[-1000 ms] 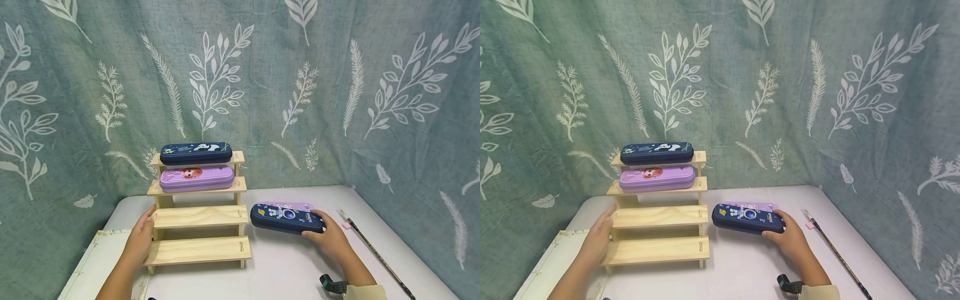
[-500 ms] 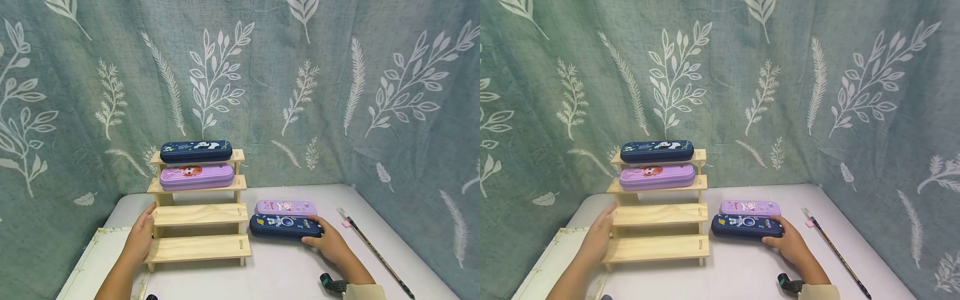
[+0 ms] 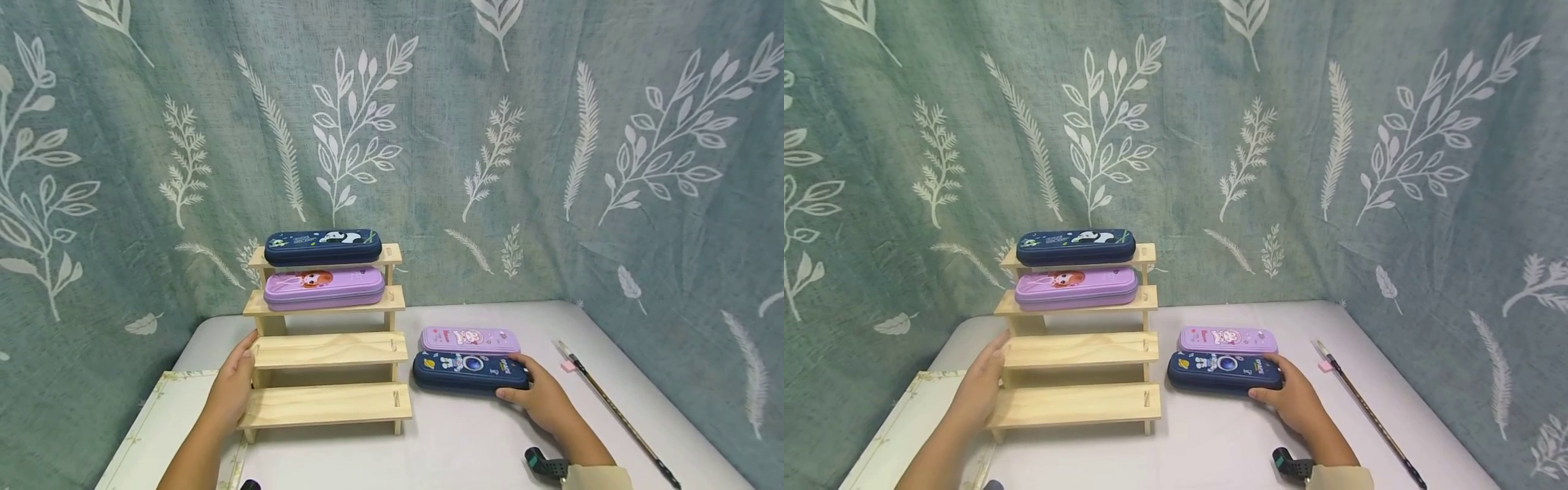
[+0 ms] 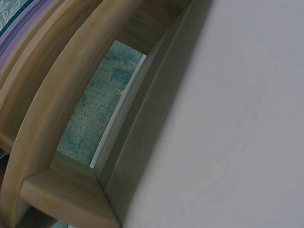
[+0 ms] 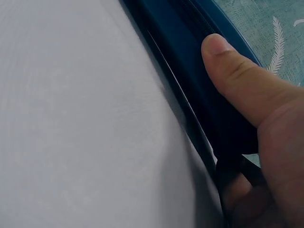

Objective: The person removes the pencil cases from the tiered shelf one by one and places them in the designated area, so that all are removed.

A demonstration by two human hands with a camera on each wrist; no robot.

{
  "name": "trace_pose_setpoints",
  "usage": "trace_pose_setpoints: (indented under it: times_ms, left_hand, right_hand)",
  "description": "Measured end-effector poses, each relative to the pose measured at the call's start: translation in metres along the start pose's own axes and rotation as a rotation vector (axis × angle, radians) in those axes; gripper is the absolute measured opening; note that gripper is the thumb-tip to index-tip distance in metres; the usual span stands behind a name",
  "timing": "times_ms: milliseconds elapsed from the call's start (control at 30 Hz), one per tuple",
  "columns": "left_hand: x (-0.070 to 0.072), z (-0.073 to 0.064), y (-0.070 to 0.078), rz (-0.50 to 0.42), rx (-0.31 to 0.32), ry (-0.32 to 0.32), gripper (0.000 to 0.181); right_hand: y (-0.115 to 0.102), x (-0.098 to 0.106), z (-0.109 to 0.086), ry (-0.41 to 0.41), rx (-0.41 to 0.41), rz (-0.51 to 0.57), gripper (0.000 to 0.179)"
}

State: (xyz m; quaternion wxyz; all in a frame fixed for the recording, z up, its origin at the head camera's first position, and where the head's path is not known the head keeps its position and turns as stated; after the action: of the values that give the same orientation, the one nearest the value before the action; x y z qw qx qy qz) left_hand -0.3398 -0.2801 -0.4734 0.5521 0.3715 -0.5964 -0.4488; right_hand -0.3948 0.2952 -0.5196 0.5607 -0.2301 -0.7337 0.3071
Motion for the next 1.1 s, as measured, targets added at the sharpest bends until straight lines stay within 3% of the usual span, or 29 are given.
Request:
trace_pose_setpoints:
  times_ms: [633,1100]
  left_hand:
    - [0.0025,0.0049,0.0007,0.007,-0.014,0.009,0.056]
    - [0.0014,0.0029,-0.0038,-0.004,-0.003,0.014,0.055]
  right_hand:
    - [-0.008,-0.0023,0.0028,0.005,-0.004,-0.09,0.107]
    - [-0.0084,-0.0018,0.0006,0.009,-0.046,-0.094,0.1]
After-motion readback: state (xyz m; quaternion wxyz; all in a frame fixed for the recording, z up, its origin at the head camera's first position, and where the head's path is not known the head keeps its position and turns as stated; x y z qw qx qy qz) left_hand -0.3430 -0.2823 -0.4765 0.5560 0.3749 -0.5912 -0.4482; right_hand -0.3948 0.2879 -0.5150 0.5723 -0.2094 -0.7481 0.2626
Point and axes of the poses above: each hand's wrist, its own z-axis towards the middle knuckle, its own x-axis out of the back of the hand, y = z × x, the point moved 6 cm from there along z, towards the middle knuckle, and after that the axes turned 15 degrees about -y, right-handed, at the moved point
